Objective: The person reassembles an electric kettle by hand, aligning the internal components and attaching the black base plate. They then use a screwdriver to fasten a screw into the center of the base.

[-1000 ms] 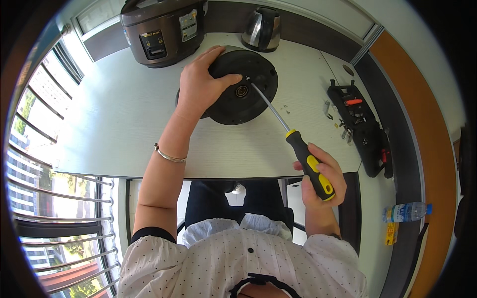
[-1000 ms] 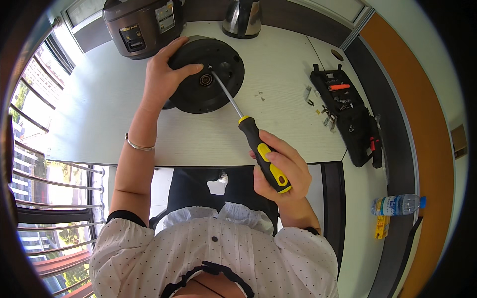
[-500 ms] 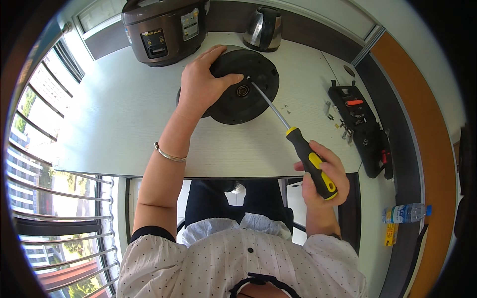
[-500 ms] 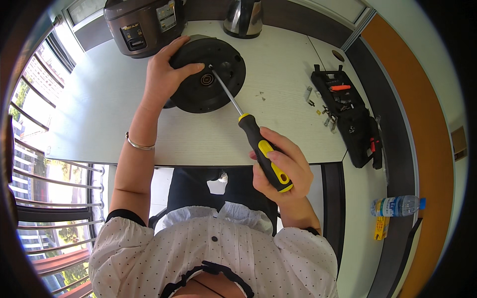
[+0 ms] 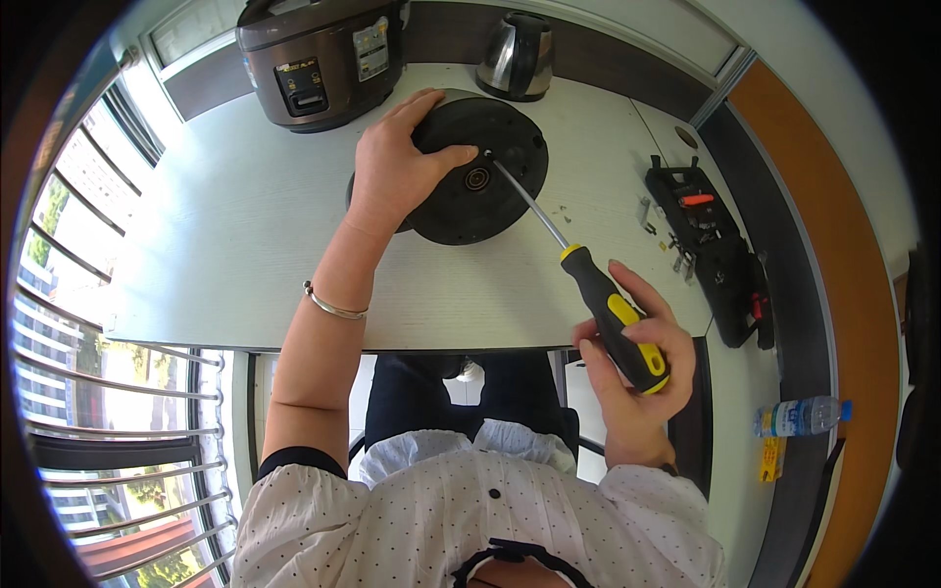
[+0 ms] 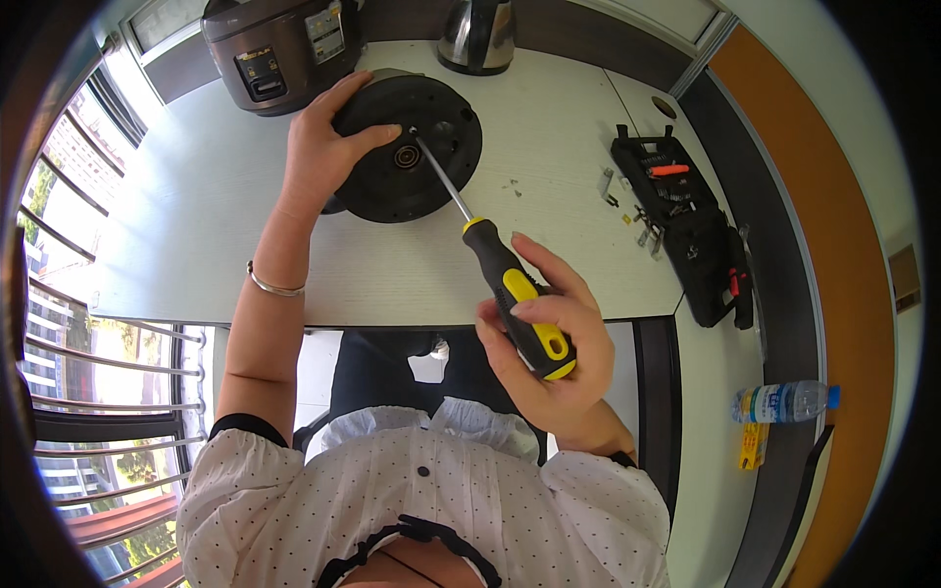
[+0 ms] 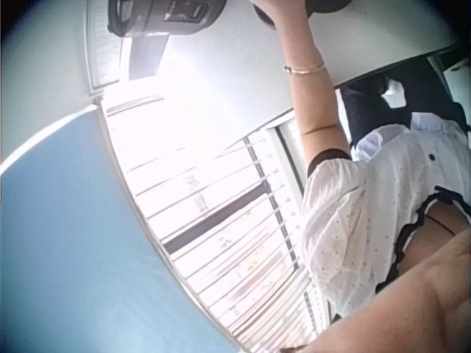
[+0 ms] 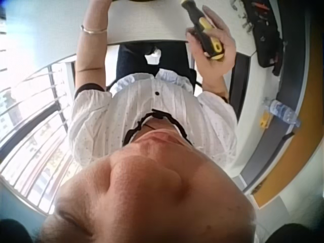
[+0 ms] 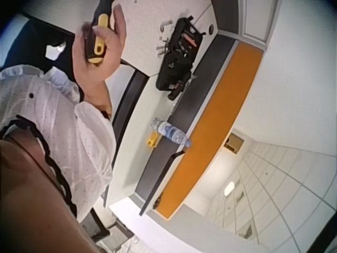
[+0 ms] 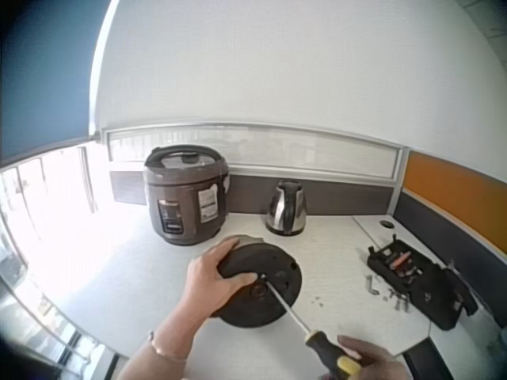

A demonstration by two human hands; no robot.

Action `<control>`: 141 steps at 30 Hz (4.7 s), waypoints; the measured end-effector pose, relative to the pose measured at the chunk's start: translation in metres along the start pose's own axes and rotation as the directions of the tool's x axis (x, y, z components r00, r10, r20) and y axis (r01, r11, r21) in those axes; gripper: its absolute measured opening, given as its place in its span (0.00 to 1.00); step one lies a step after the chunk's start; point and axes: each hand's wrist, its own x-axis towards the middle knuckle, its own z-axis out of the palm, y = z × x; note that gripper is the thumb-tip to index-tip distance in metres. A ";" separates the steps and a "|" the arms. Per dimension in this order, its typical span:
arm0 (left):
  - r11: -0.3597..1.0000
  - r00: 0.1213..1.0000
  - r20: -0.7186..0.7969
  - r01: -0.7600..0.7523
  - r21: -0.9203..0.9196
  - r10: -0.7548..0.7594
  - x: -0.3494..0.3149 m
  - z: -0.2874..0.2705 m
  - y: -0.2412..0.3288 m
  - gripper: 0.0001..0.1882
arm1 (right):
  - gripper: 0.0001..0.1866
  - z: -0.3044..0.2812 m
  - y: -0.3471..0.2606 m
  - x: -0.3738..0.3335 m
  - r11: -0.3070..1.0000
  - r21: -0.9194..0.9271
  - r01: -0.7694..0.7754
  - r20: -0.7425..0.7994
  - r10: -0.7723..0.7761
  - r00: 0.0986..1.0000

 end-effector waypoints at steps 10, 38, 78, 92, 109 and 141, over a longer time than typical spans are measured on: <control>1.000 1.000 -0.003 -0.013 0.025 0.013 0.000 -0.001 0.001 0.29 | 0.19 -0.003 0.001 -0.001 0.893 -0.400 0.206 0.151 -0.158 0.976; 1.000 1.000 0.014 0.014 0.014 -0.014 0.000 -0.001 0.004 0.30 | 0.14 -0.010 -0.019 0.010 0.944 -0.141 -0.299 -0.150 0.278 0.949; 0.999 1.000 -0.007 -0.014 0.046 0.015 -0.001 -0.001 0.003 0.32 | 0.19 -0.012 -0.015 0.009 0.915 0.006 -0.403 -0.133 0.400 0.907; 0.999 1.000 -0.012 -0.021 0.043 0.022 -0.002 -0.001 0.002 0.31 | 0.10 -0.014 0.008 0.006 0.914 -0.405 0.029 -0.119 -0.084 0.989; 0.999 1.000 -0.003 -0.023 0.047 0.023 -0.002 0.000 0.005 0.30 | 0.18 -0.012 -0.005 0.006 0.941 -0.036 -0.337 -0.229 0.321 0.919; 0.997 0.998 -0.025 -0.056 0.058 0.058 -0.002 0.002 0.003 0.30 | 0.14 -0.021 0.009 0.005 0.923 -0.385 -0.005 -0.120 -0.044 0.992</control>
